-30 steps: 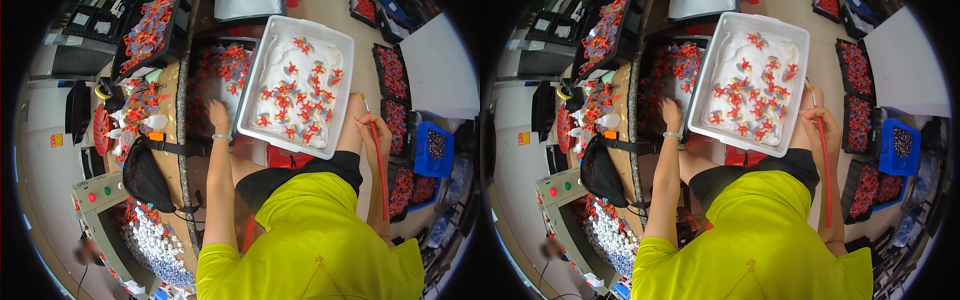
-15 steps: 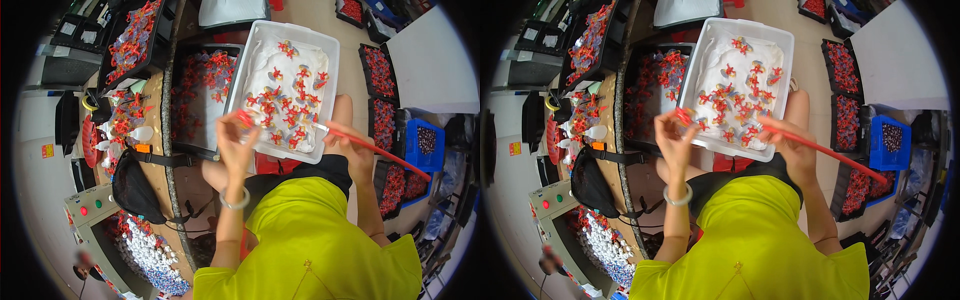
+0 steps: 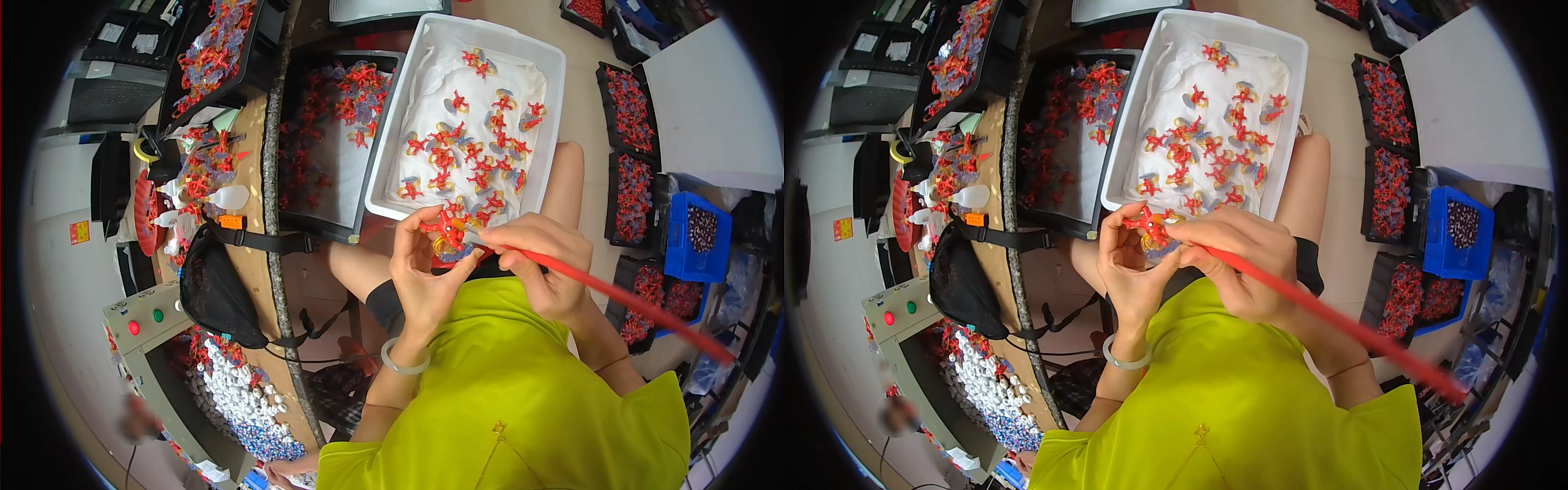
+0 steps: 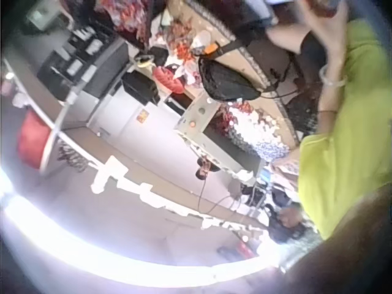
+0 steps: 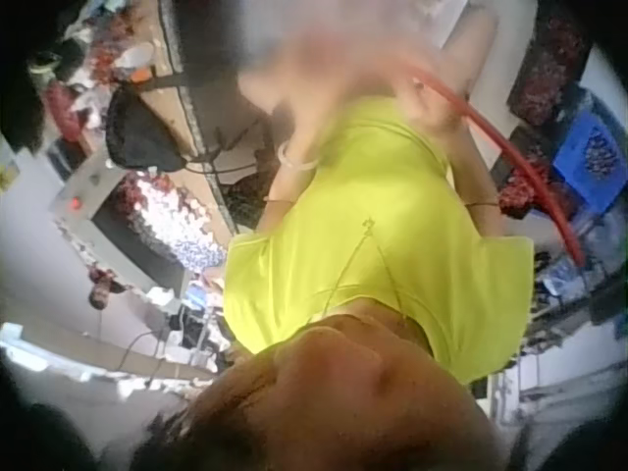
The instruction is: Using a brush to apply glue or paint to small plastic figurines at a factory assembly workbench.
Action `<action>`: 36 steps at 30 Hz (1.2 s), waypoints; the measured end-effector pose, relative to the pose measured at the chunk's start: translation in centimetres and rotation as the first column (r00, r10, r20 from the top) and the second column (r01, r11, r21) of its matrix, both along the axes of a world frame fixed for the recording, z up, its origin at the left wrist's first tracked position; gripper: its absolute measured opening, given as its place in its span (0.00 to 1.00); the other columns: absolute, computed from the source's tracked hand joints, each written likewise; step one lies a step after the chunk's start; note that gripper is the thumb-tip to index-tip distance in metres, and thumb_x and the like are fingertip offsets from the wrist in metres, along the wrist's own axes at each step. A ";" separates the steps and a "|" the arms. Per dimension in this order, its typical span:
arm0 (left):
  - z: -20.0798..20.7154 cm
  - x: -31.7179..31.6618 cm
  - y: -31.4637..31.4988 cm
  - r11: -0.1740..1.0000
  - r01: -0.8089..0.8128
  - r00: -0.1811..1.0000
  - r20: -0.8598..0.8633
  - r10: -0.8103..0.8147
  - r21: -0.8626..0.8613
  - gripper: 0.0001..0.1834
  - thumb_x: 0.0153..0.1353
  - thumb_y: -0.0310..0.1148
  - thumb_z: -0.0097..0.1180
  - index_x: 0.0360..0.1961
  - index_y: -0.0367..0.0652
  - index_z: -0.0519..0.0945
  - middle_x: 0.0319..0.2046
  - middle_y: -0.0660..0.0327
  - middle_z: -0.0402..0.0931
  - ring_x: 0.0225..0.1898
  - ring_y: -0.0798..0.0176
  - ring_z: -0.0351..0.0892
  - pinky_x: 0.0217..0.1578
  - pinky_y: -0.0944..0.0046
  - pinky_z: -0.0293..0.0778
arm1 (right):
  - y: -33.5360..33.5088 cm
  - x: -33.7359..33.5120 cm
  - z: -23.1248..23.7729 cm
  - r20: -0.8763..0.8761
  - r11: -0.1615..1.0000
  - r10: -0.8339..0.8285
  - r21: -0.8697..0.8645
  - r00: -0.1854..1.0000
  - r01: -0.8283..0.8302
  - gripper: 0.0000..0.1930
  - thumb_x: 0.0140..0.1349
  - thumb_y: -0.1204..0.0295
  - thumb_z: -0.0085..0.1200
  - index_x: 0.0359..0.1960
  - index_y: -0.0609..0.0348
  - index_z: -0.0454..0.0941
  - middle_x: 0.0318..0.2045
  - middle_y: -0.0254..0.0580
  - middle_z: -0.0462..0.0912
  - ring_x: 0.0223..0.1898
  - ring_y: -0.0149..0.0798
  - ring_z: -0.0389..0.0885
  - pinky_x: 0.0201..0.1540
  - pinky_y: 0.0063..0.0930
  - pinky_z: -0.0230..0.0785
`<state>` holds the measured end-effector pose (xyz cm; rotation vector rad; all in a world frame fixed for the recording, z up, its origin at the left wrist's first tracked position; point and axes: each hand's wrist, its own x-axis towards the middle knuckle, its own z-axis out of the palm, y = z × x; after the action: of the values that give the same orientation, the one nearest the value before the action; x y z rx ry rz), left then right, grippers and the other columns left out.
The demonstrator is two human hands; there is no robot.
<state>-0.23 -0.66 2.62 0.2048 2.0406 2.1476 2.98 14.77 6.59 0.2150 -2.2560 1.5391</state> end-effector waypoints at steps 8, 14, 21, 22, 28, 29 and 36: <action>0.6 -0.2 0.2 0.991 0.084 0.994 0.056 -0.090 0.105 0.33 0.42 0.12 0.65 0.52 0.33 0.66 0.42 0.58 0.73 0.42 0.68 0.77 0.44 0.69 0.75 | 0.6 0.5 -0.1 0.092 0.983 0.102 -0.162 0.991 -0.086 0.06 0.58 0.73 0.57 0.33 0.63 0.80 0.24 0.42 0.81 0.22 0.37 0.76 0.25 0.25 0.66; -0.5 0.3 0.2 0.985 0.096 0.989 0.101 -0.111 0.141 0.34 0.41 0.12 0.66 0.51 0.35 0.66 0.44 0.60 0.69 0.39 0.72 0.73 0.39 0.72 0.74 | 0.8 0.1 0.6 -0.009 0.993 0.115 -0.013 0.993 -0.116 0.05 0.58 0.72 0.56 0.31 0.62 0.79 0.24 0.41 0.81 0.22 0.39 0.76 0.27 0.26 0.66; -0.1 0.0 0.7 0.984 -0.016 0.988 -0.152 -0.011 -0.178 0.30 0.39 0.12 0.65 0.45 0.37 0.67 0.46 0.59 0.67 0.38 0.71 0.72 0.34 0.75 0.74 | 0.6 0.0 1.1 -0.014 0.996 0.089 0.017 0.996 -0.089 0.05 0.56 0.73 0.58 0.32 0.61 0.79 0.22 0.39 0.80 0.21 0.40 0.74 0.27 0.29 0.64; -0.1 -0.1 0.8 0.984 -0.017 0.988 -0.151 -0.010 -0.177 0.30 0.39 0.12 0.65 0.45 0.37 0.67 0.46 0.59 0.67 0.38 0.71 0.72 0.34 0.75 0.74 | 0.7 0.0 0.9 -0.014 0.996 0.090 0.019 0.996 -0.090 0.05 0.56 0.73 0.58 0.32 0.61 0.79 0.22 0.39 0.80 0.21 0.40 0.74 0.27 0.29 0.64; -0.9 0.1 0.8 0.981 0.041 0.998 -0.062 -0.030 0.190 0.28 0.40 0.13 0.65 0.42 0.39 0.66 0.51 0.50 0.70 0.46 0.63 0.77 0.36 0.71 0.77 | 0.9 0.3 0.9 -0.004 0.989 0.148 -0.004 0.989 -0.148 0.05 0.56 0.73 0.58 0.31 0.61 0.79 0.23 0.40 0.81 0.22 0.40 0.76 0.28 0.29 0.65; -0.9 0.2 0.7 0.993 0.023 0.996 -0.087 -0.012 0.119 0.28 0.40 0.13 0.65 0.43 0.38 0.67 0.49 0.50 0.72 0.44 0.64 0.77 0.36 0.71 0.77 | 0.4 0.2 1.0 -0.028 0.992 0.125 0.015 0.992 -0.124 0.05 0.56 0.73 0.58 0.30 0.61 0.79 0.23 0.41 0.81 0.22 0.40 0.76 0.29 0.29 0.65; -0.3 0.4 0.3 0.987 0.016 0.984 -0.172 -0.044 -0.161 0.24 0.41 0.16 0.66 0.43 0.36 0.73 0.39 0.58 0.75 0.33 0.67 0.77 0.32 0.70 0.74 | 1.7 0.7 0.6 0.023 0.999 0.028 -0.033 0.999 -0.028 0.06 0.59 0.71 0.55 0.30 0.61 0.79 0.25 0.40 0.81 0.23 0.39 0.76 0.30 0.29 0.65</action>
<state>0.19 -0.32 2.32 0.4134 2.2771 2.0000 3.70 16.43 7.18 0.2215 -2.2523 1.5999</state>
